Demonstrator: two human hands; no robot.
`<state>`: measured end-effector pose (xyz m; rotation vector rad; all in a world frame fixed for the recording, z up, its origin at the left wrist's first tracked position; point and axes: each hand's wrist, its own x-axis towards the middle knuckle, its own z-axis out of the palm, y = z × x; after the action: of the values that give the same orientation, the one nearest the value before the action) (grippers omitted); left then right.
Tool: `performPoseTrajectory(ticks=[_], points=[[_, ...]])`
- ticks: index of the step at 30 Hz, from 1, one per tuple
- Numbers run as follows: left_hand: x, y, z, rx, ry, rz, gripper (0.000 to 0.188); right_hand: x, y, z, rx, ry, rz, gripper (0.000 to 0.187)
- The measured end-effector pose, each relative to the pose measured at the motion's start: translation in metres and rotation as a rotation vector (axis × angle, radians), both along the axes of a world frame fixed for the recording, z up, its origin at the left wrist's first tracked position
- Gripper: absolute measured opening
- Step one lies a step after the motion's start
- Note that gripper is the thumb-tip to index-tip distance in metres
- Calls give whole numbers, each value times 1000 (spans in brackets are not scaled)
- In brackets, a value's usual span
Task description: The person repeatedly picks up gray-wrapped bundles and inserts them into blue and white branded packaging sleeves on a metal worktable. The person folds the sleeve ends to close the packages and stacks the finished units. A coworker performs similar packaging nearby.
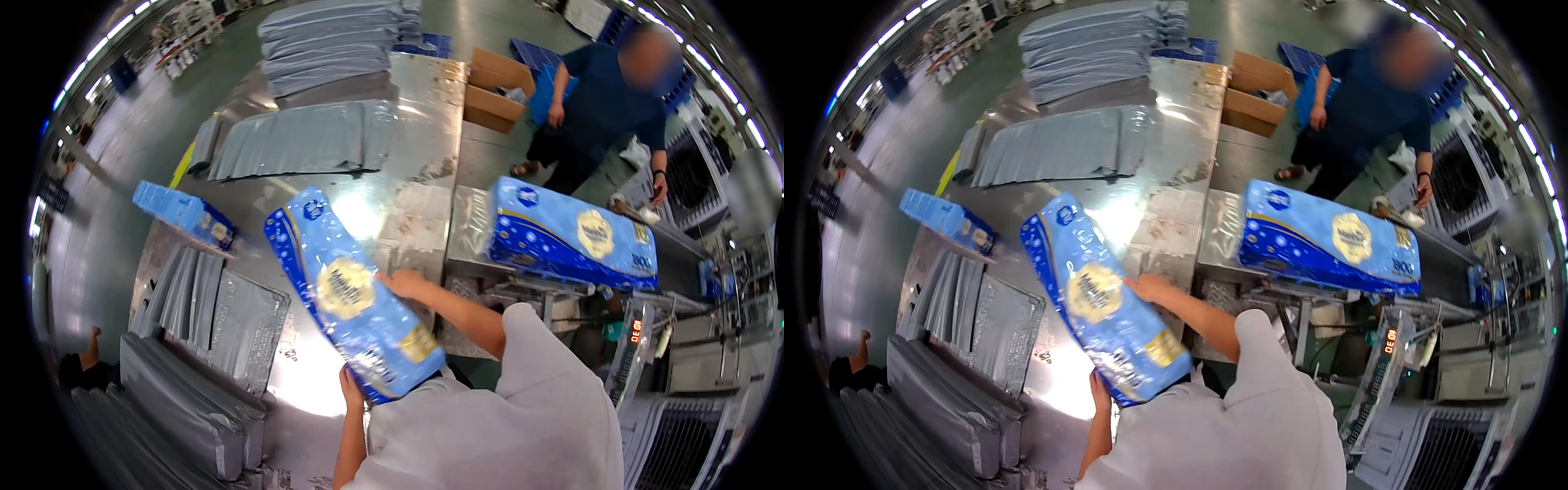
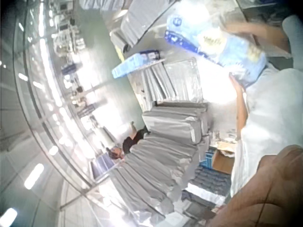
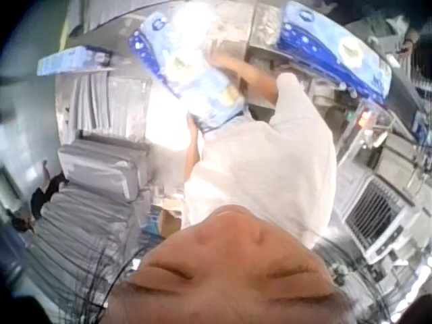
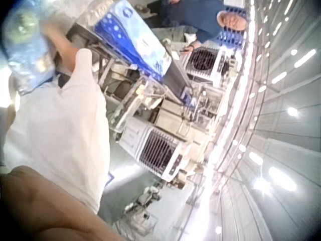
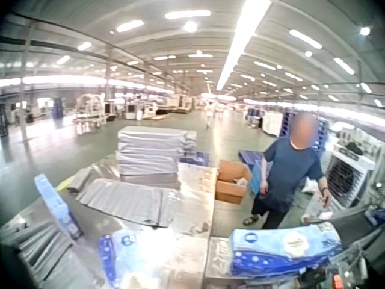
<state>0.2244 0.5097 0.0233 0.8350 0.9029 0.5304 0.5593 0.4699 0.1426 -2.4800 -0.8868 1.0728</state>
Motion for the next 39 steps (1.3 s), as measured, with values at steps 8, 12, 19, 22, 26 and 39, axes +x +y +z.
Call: performPoseTrajectory(ticks=[8,12,19,22,26,39], points=[[6,18,-13,-278,-67,-62,55,-93,-30,-169,792,661,-990,59],[33,-8,113,-252,-161,-75,54,-78,-38,-69,723,1024,-685,83],[31,-1,169,265,17,-34,59,-67,-62,30,507,1508,-417,57],[24,-11,189,373,272,-2,78,-73,-69,24,420,1690,-550,48],[7,-28,235,442,213,55,83,-100,-55,21,508,1603,-525,56],[-82,-26,121,115,70,331,67,-150,64,-26,373,1186,110,72]])
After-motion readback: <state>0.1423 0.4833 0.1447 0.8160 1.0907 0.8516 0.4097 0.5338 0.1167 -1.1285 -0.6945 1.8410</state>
